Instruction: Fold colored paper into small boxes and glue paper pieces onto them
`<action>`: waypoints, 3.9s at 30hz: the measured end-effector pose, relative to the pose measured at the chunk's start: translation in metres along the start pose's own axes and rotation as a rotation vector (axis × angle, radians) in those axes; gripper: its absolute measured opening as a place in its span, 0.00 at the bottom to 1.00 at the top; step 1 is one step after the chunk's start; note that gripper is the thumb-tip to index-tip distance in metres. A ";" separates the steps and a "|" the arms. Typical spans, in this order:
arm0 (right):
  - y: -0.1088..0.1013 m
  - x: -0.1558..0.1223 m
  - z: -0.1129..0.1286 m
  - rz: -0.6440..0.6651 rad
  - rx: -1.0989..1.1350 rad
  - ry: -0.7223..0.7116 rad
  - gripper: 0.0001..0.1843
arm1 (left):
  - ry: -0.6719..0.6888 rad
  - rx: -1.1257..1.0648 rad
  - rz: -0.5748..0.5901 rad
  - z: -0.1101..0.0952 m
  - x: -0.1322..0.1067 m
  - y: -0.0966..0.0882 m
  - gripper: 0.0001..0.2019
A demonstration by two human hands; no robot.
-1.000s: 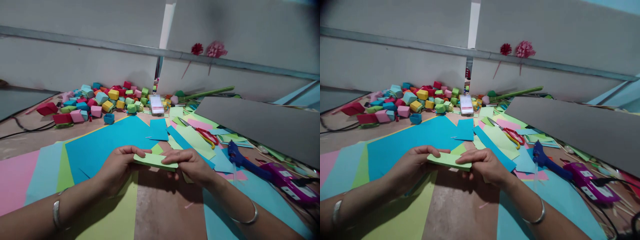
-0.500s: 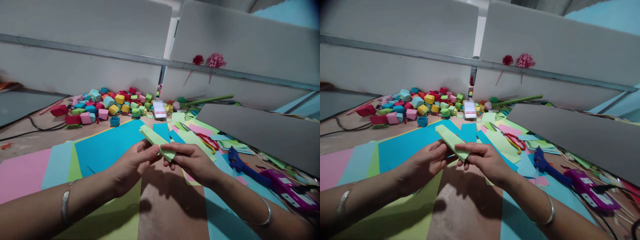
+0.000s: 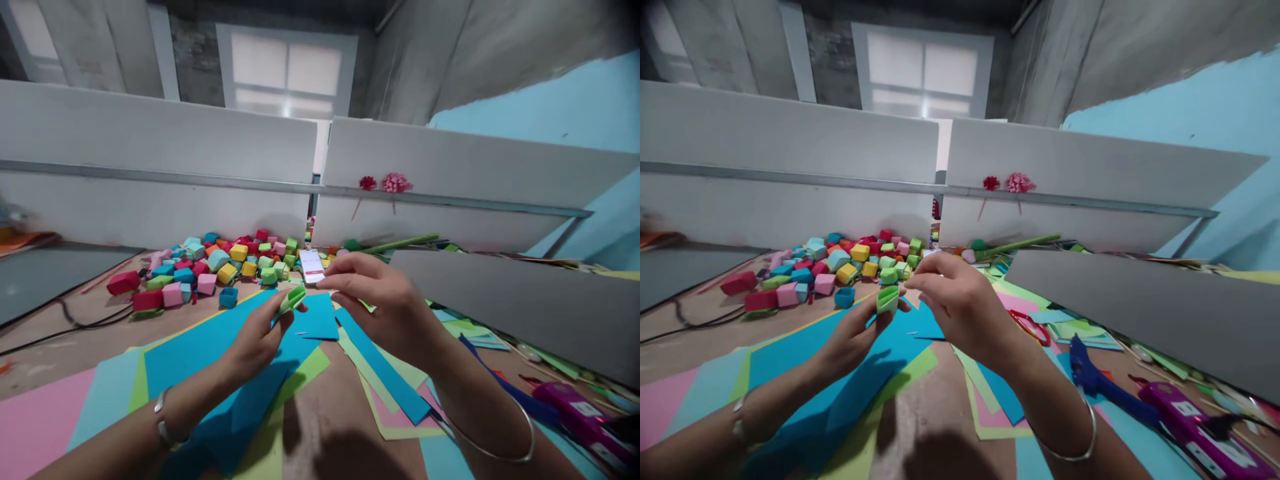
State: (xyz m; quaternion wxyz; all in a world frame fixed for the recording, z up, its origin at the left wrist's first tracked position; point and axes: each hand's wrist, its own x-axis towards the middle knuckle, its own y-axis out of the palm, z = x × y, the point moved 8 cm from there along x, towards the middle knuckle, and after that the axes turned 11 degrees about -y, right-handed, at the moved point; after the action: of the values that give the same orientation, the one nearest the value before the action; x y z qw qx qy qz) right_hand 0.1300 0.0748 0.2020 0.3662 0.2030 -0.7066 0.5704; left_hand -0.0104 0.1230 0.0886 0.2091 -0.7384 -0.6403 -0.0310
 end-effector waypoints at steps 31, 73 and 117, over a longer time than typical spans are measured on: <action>0.036 -0.009 -0.014 0.067 0.448 0.126 0.08 | -0.067 -0.033 0.227 -0.019 -0.029 0.026 0.19; 0.057 -0.027 -0.036 -0.325 0.794 0.567 0.11 | 0.098 0.243 -0.144 -0.043 -0.031 -0.007 0.12; 0.053 -0.022 -0.041 -0.066 0.518 0.487 0.08 | -0.075 0.408 0.101 -0.051 -0.014 -0.018 0.05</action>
State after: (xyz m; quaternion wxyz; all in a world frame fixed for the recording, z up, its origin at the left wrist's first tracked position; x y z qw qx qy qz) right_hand 0.1185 0.1250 0.1540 0.4785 0.1700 -0.4236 0.7501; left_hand -0.0187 0.0934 0.1352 0.3315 -0.7127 -0.6028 0.1375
